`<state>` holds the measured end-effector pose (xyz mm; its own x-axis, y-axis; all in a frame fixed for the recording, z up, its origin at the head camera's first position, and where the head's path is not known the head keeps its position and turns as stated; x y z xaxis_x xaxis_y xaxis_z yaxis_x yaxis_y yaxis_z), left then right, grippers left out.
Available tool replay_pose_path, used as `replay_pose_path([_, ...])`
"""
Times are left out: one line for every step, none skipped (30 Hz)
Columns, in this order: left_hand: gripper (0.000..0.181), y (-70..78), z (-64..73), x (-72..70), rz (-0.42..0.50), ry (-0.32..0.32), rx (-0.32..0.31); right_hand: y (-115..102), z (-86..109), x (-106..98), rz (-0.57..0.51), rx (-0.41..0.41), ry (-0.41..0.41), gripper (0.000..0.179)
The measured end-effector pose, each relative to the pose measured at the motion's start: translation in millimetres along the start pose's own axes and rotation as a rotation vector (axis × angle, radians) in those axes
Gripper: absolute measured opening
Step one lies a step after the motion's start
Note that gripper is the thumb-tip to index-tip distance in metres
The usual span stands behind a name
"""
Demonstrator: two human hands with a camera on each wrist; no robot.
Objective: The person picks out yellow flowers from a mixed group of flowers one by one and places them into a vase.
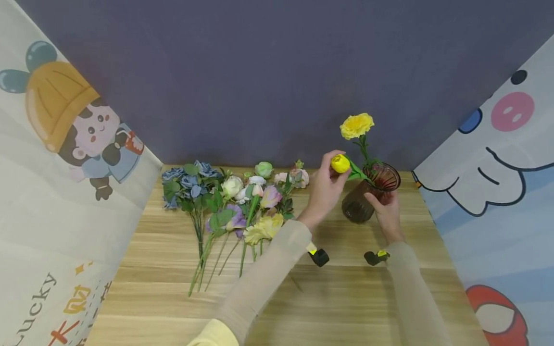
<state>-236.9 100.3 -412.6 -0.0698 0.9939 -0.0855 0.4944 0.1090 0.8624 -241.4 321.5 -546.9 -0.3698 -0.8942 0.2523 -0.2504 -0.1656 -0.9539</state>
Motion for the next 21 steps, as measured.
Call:
replay_pose_path([0.043,1.2,0.2,-0.1,-0.026,0.001,0.022,-0.5,0.1,0.2,0.007,0.002,-0.001,0.057])
replay_pose_path([0.040,2.0,0.3,-0.1,-0.045,0.001,0.038,-0.6,0.1,0.2,0.012,0.004,-0.001,0.057])
replay_pose_path([0.039,2.3,0.4,0.1,-0.055,-0.003,0.049,2.3,-1.6,-1.0,0.019,0.005,0.001,0.058])
replay_pose_path([0.038,2.5,0.5,0.4,-0.059,-0.009,0.058,5.3,-3.2,-2.5,0.021,0.007,0.005,0.059])
replay_pose_path([0.039,2.6,0.7,0.6,-0.062,-0.017,0.063,6.6,-3.8,-3.1,0.026,0.006,0.006,0.059])
replay_pose_path([0.039,3.0,0.8,0.7,-0.056,-0.028,0.064,7.1,-4.1,-3.5,0.028,0.004,0.005,0.060])
replay_pose_path([0.040,3.5,0.7,0.8,-0.046,-0.039,0.060,7.1,-4.3,-3.7,0.031,0.002,0.004,0.060])
replay_pose_path([0.040,3.8,0.5,1.1,-0.034,-0.049,0.051,7.5,-4.6,-4.0,0.031,0.001,0.004,0.060])
replay_pose_path([0.041,4.3,0.3,1.2,-0.025,-0.058,0.041,7.4,-4.6,-4.0,0.031,-0.002,0.002,0.060])
replay_pose_path([0.041,5.0,-0.1,1.4,-0.019,-0.063,0.033,7.3,-4.7,-4.1,0.029,-0.002,0.003,0.060])
replay_pose_path([0.041,5.8,-0.6,1.7,-0.012,-0.066,0.022,7.0,-4.4,-4.0,0.032,-0.003,0.003,0.060])
replay_pose_path([0.041,6.6,-1.3,2.0,-0.004,-0.068,0.012,7.2,-4.4,-4.1,0.032,-0.003,0.003,0.059])
replay_pose_path([0.041,7.3,-2.0,2.5,0.002,-0.068,0.003,7.0,-4.1,-4.1,0.033,-0.002,0.004,0.059])
replay_pose_path([0.041,7.7,-2.8,3.1,0.010,-0.067,-0.003,6.6,-3.7,-3.9,0.033,-0.001,0.005,0.059])
replay_pose_path([0.041,8.4,-3.5,3.7,0.010,-0.065,-0.007,5.5,-3.0,-3.4,0.031,0.000,0.005,0.059])
replay_pose_path([0.042,8.8,-4.3,4.4,0.019,-0.063,-0.011,4.3,-2.2,-2.9,0.031,0.001,0.005,0.058])
replay_pose_path([0.043,9.0,-5.1,5.3,0.027,-0.061,-0.015,2.8,-1.2,-2.1,0.031,-0.001,0.003,0.058])
replay_pose_path([0.043,8.9,-5.8,6.3,0.028,-0.061,-0.016,1.0,-0.3,-1.4,0.030,-0.003,0.002,0.058])
replay_pose_path([0.044,9.0,-6.3,7.2,0.024,-0.064,-0.018,-1.0,0.7,-0.6,0.026,-0.004,0.002,0.058])
replay_pose_path([0.045,9.1,-6.8,8.2,0.020,-0.068,-0.020,-2.9,1.7,0.2,0.024,-0.008,0.001,0.058])
replay_pose_path([0.046,9.1,-7.3,9.4,0.016,-0.074,-0.019,-4.5,2.3,0.8,0.020,-0.011,0.000,0.058])
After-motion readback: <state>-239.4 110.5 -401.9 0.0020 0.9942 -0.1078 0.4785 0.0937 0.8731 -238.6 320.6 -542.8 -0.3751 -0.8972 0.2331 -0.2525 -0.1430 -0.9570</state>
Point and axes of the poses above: each hand's wrist, its own z-axis away from the middle knuckle, its own x-axis out of the palm, y = z × x, the point moved 2 cm from there along -z, towards the middle knuckle, and after that the axes turned 7 degrees about y, right-handed, at the moved point
